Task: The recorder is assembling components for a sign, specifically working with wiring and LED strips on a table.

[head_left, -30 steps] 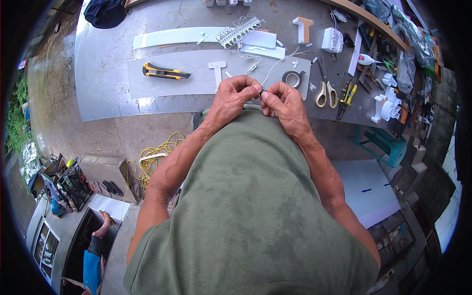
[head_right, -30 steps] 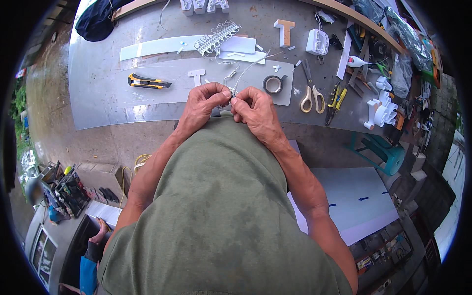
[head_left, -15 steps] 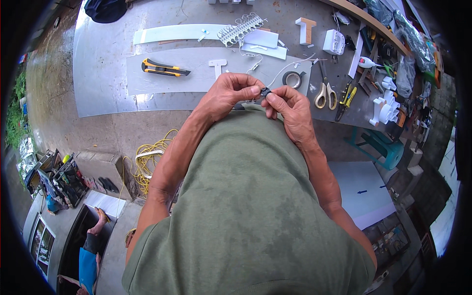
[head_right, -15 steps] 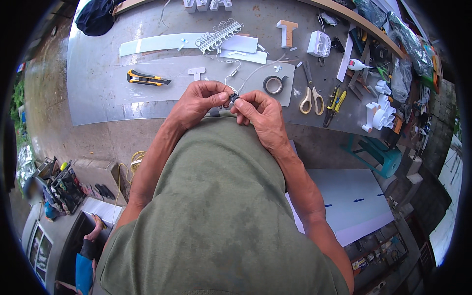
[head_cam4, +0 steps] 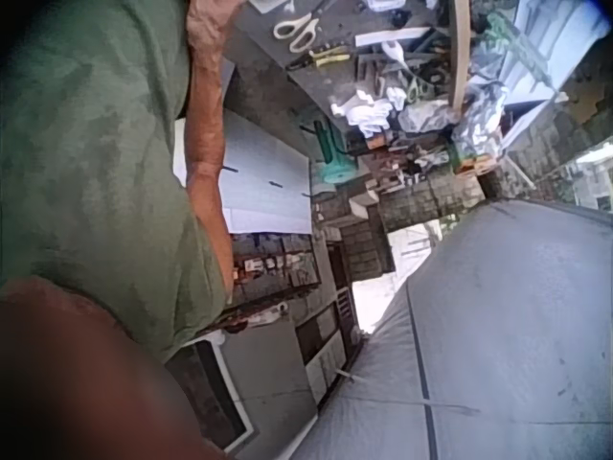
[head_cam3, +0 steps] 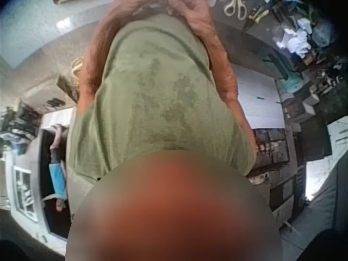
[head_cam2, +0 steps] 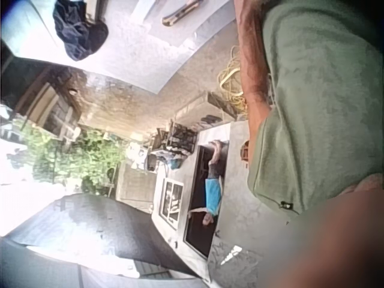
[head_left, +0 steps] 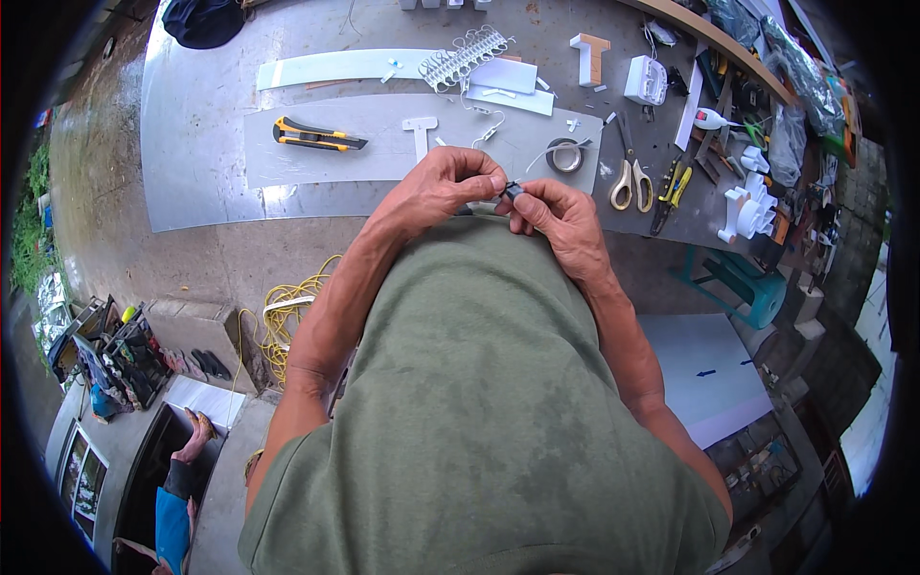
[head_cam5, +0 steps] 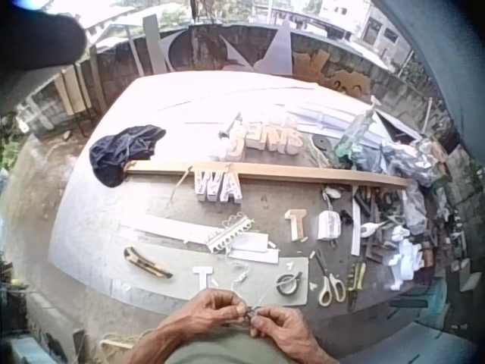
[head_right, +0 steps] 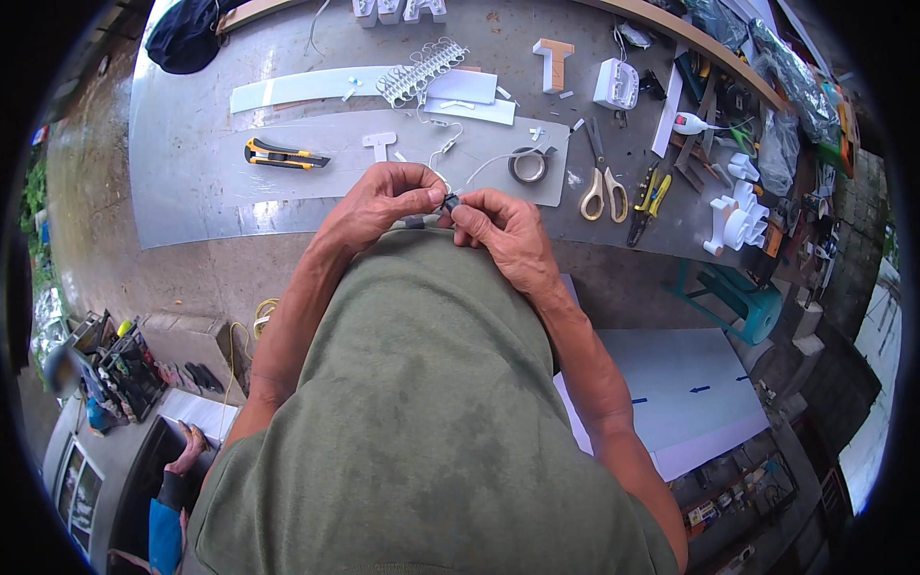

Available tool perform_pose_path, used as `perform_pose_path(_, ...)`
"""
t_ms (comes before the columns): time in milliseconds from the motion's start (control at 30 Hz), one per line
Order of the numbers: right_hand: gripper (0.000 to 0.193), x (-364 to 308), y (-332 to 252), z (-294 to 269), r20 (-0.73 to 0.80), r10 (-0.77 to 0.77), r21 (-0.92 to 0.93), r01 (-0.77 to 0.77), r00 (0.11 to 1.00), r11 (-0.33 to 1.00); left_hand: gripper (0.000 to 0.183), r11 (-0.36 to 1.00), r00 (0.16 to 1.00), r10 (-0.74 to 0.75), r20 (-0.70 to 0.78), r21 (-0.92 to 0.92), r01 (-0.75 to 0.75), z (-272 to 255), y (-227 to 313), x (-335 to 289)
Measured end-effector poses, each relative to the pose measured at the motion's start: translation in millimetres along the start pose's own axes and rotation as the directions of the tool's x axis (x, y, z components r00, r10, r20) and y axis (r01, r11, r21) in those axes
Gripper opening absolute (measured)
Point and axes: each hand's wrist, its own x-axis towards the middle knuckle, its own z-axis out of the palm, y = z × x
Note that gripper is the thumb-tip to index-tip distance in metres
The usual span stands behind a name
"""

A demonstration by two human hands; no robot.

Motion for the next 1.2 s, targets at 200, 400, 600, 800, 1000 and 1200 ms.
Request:
perform_pose_path(200,0.024,-5,-31,-32,0.210,-0.288,-0.232,0.334,0.934,0.914,0.027,0.997,0.999,0.046,0.010,0.067,-0.046,-7,9,2)
perform_pose_path(400,0.029,23,-64,-25,0.408,-0.564,-0.648,0.662,0.718,0.375,0.028,0.996,0.994,0.044,0.101,0.077,-0.052,-3,22,3)
perform_pose_path(600,0.033,26,-62,-23,0.465,-0.419,-0.553,0.625,0.780,0.551,0.024,0.998,0.989,0.068,0.132,-0.011,-0.067,-6,15,5)
perform_pose_path(800,0.033,33,-49,-28,0.438,-0.543,-0.498,0.696,0.717,0.517,0.026,0.995,0.992,0.093,0.087,0.023,-0.095,-5,13,6)
perform_pose_path(1000,0.026,34,-53,-33,0.434,-0.496,-0.492,0.659,0.752,0.568,0.027,0.990,0.995,0.099,0.019,0.100,-0.100,-2,13,4)
perform_pose_path(1200,0.016,32,-51,-31,0.330,-0.397,-0.481,0.515,0.856,0.710,0.022,0.863,0.912,0.399,-0.099,0.376,-0.337,9,11,-1)
